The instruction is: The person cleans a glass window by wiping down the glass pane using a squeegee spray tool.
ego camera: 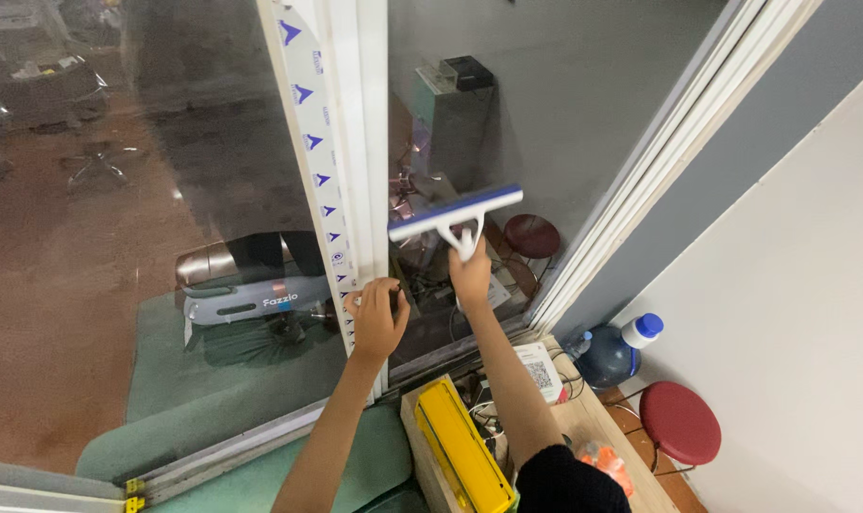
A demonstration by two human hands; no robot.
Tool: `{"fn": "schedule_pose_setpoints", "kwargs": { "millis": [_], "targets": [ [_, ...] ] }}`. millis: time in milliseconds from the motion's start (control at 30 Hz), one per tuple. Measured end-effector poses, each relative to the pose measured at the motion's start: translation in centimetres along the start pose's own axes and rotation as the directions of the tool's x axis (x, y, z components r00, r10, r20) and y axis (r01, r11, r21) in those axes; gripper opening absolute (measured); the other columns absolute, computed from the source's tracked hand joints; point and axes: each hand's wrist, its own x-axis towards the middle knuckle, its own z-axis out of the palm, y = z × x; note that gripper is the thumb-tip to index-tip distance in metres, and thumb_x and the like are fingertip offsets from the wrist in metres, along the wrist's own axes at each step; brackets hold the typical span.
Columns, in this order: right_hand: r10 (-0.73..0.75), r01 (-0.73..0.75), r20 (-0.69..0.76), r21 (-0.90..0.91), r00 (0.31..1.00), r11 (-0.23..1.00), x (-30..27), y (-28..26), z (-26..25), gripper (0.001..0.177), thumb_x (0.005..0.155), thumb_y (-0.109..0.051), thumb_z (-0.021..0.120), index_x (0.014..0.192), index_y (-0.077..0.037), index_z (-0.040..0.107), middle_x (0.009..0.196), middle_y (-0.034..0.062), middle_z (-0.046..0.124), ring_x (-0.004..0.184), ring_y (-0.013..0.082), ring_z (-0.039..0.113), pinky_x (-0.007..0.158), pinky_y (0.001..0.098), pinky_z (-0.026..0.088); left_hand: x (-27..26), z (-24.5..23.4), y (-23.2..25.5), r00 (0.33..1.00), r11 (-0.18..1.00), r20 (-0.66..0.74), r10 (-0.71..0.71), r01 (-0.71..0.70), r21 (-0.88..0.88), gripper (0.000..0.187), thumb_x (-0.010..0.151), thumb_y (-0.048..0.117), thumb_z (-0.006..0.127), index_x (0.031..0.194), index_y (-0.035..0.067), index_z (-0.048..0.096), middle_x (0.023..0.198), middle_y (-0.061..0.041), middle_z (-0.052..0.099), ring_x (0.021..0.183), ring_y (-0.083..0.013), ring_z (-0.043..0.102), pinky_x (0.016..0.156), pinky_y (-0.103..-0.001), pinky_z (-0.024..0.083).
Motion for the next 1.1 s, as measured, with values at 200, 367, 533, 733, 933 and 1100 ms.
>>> {"fn": "schedule_pose_setpoints", "kwargs": {
  "millis": [200, 367, 533, 733, 933, 1100],
  "targets": [
    [0.169, -0.164, 0.04, -0.105, 0.985, 0.981, -4.0, 4.6, 0.6, 0.038, 0.089, -0.018, 0.071, 0.119, 0.0, 0.056, 0.09, 0.0262, 0.072, 0.087, 0.0453, 0.07, 0.07, 0.0495, 0.052, -1.6, 2.1, -0.8, 1.0, 1.0, -0.002, -0.018, 0.018, 0.018, 0.022, 0.094, 0.011, 0.067, 0.114, 0.008, 0.058, 0.11, -0.005, 0.066, 0.106, -0.0224, 0.062, 0.098, -0.044, 0.029],
    [0.165, -0.161, 0.046, -0.08, 0.985, 0.984, -4.2, 4.4, -0.3, 0.043, 0.086, -0.017, 0.073, 0.121, 0.0, 0.055, 0.089, 0.0271, 0.072, 0.084, 0.045, 0.07, 0.068, 0.0494, 0.053, -2.9, 3.2, 0.4, 0.994, 0.997, 0.086, -0.071, 0.069, 0.022, 0.021, 0.093, 0.012, 0.067, 0.112, 0.01, 0.057, 0.11, -0.004, 0.065, 0.108, -0.0229, 0.061, 0.098, -0.044, 0.029],
    [0.302, -0.349, 0.196, 0.285, 0.933, 0.893, -3.3, 4.6, -4.4, 0.037, 0.084, -0.012, 0.072, 0.112, -0.003, 0.051, 0.083, 0.0135, 0.065, 0.061, 0.0293, 0.061, 0.054, 0.0458, 0.051, -2.5, 3.6, 1.9, 0.992, 0.998, 0.109, -0.067, 0.065, 0.016, 0.023, 0.093, 0.013, 0.066, 0.114, 0.01, 0.057, 0.111, -0.004, 0.065, 0.108, -0.0224, 0.061, 0.099, -0.045, 0.028],
    [0.423, -0.545, 0.392, 0.766, 0.817, 0.342, 2.4, 14.4, -12.2, 0.021, 0.095, -0.019, 0.064, 0.107, -0.005, 0.054, 0.084, 0.0075, 0.061, 0.067, 0.0179, 0.059, 0.066, 0.0385, 0.055, -2.0, 5.9, 2.6, 0.985, 0.999, 0.162, -0.053, 0.051, 0.019, 0.025, 0.092, 0.013, 0.066, 0.115, 0.01, 0.056, 0.112, -0.004, 0.065, 0.108, -0.0225, 0.06, 0.098, -0.045, 0.027],
    [0.57, -0.51, 0.302, 0.824, 0.764, 0.247, 7.4, 19.2, -18.1, 0.035, 0.107, -0.038, 0.055, 0.105, -0.003, 0.057, 0.083, 0.0092, 0.06, 0.074, 0.0243, 0.062, 0.072, 0.0399, 0.054, -3.4, 8.3, 4.1, 0.986, 1.0, 0.168, -0.021, 0.021, -0.001, 0.026, 0.094, 0.016, 0.066, 0.117, 0.009, 0.058, 0.111, -0.005, 0.065, 0.106, -0.0236, 0.06, 0.099, -0.042, 0.028],
    [0.765, -0.509, 0.238, 0.85, 0.599, 0.135, 10.8, 20.2, -20.0, 0.036, 0.1, -0.046, 0.048, 0.114, -0.012, 0.049, 0.082, 0.0111, 0.057, 0.077, 0.0272, 0.062, 0.082, 0.0503, 0.057, -3.5, 10.0, 5.1, 0.974, 0.999, 0.226, 0.033, -0.032, -0.01, 0.023, 0.095, 0.016, 0.065, 0.117, 0.01, 0.058, 0.105, -0.003, 0.065, 0.1, -0.0208, 0.061, 0.1, -0.045, 0.027]
  ]
}}
